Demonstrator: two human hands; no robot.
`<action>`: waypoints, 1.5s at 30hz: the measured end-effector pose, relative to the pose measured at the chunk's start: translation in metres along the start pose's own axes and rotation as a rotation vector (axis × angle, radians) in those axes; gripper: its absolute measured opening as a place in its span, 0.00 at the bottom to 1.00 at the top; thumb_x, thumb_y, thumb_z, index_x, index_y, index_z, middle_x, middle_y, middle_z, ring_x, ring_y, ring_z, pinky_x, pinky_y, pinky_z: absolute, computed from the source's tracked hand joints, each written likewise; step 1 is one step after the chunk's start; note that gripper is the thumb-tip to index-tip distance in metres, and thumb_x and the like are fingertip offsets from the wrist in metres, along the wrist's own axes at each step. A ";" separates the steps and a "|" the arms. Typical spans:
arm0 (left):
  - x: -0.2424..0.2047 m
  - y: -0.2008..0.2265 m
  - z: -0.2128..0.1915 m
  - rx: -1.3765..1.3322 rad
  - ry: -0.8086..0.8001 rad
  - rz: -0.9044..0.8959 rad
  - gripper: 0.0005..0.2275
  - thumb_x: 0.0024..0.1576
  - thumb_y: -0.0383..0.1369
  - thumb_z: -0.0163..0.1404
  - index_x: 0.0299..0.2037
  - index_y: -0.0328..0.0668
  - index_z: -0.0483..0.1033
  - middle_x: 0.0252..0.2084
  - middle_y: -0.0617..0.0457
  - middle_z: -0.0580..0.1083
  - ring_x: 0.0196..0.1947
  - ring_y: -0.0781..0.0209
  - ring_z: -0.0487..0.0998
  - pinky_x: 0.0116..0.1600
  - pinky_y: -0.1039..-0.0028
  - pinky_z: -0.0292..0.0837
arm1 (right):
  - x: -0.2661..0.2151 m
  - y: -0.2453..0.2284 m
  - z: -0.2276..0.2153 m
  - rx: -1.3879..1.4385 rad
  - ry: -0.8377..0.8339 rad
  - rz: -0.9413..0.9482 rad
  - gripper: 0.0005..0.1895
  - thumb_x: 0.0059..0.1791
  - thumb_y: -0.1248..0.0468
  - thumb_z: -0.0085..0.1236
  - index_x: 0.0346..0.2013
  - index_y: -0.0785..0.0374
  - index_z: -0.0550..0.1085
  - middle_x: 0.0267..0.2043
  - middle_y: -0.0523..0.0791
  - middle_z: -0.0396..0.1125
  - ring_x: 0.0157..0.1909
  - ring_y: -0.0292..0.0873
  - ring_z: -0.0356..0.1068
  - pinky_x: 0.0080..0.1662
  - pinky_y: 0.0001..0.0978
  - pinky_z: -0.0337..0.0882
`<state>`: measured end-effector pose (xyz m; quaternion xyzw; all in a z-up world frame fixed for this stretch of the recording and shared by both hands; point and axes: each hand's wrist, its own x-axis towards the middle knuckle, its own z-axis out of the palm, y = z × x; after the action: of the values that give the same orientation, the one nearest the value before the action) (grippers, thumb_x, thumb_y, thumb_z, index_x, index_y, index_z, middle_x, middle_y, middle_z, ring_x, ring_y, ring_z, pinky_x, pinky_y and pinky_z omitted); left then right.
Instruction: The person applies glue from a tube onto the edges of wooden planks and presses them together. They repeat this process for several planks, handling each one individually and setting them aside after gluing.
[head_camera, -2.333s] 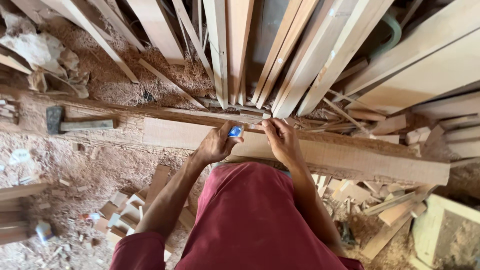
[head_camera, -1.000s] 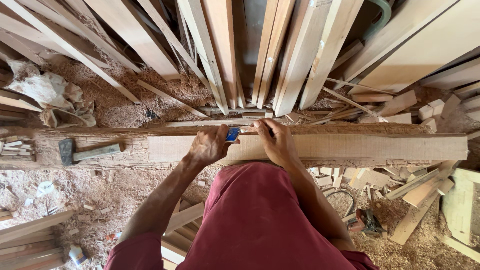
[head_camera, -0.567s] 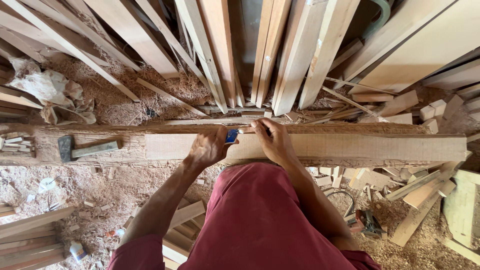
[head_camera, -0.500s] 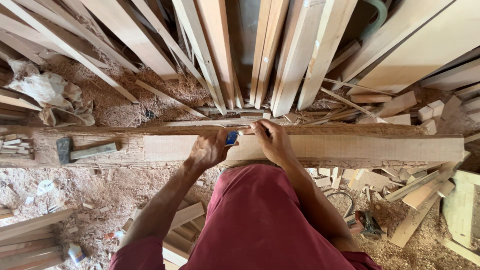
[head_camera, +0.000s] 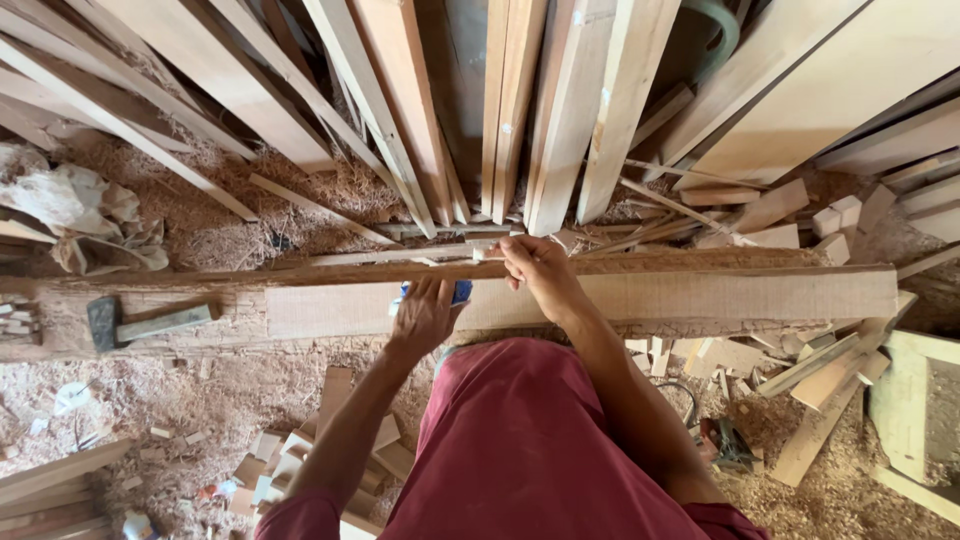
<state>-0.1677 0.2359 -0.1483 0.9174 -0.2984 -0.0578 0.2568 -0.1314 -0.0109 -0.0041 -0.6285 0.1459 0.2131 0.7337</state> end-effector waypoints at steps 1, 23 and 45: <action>0.002 0.002 0.005 -0.007 -0.027 -0.015 0.19 0.61 0.40 0.56 0.53 0.32 0.69 0.45 0.39 0.75 0.44 0.47 0.77 0.50 0.54 0.75 | 0.004 -0.002 -0.002 0.054 0.007 -0.027 0.19 0.61 0.56 0.48 0.41 0.68 0.78 0.24 0.41 0.63 0.24 0.34 0.58 0.32 0.31 0.72; 0.256 -0.193 -0.145 -0.537 0.699 -0.213 0.32 0.64 0.41 0.60 0.72 0.35 0.55 0.69 0.31 0.64 0.69 0.34 0.73 0.64 0.48 0.79 | 0.085 0.017 0.024 0.412 0.161 0.016 0.13 0.56 0.65 0.52 0.50 0.73 0.73 0.44 0.53 0.73 0.38 0.39 0.71 0.47 0.38 0.78; 0.332 -0.225 -0.221 -0.520 0.461 -0.336 0.60 0.58 0.69 0.56 0.77 0.38 0.21 0.81 0.26 0.31 0.82 0.24 0.35 0.82 0.36 0.37 | 0.326 0.110 0.179 0.647 0.678 0.100 0.14 0.54 0.69 0.52 0.53 0.75 0.66 0.43 0.58 0.72 0.40 0.50 0.79 0.41 0.35 0.81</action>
<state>0.2769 0.2960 -0.0566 0.8466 -0.0538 0.0351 0.5283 0.0864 0.2208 -0.2260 -0.3941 0.4662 -0.0253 0.7917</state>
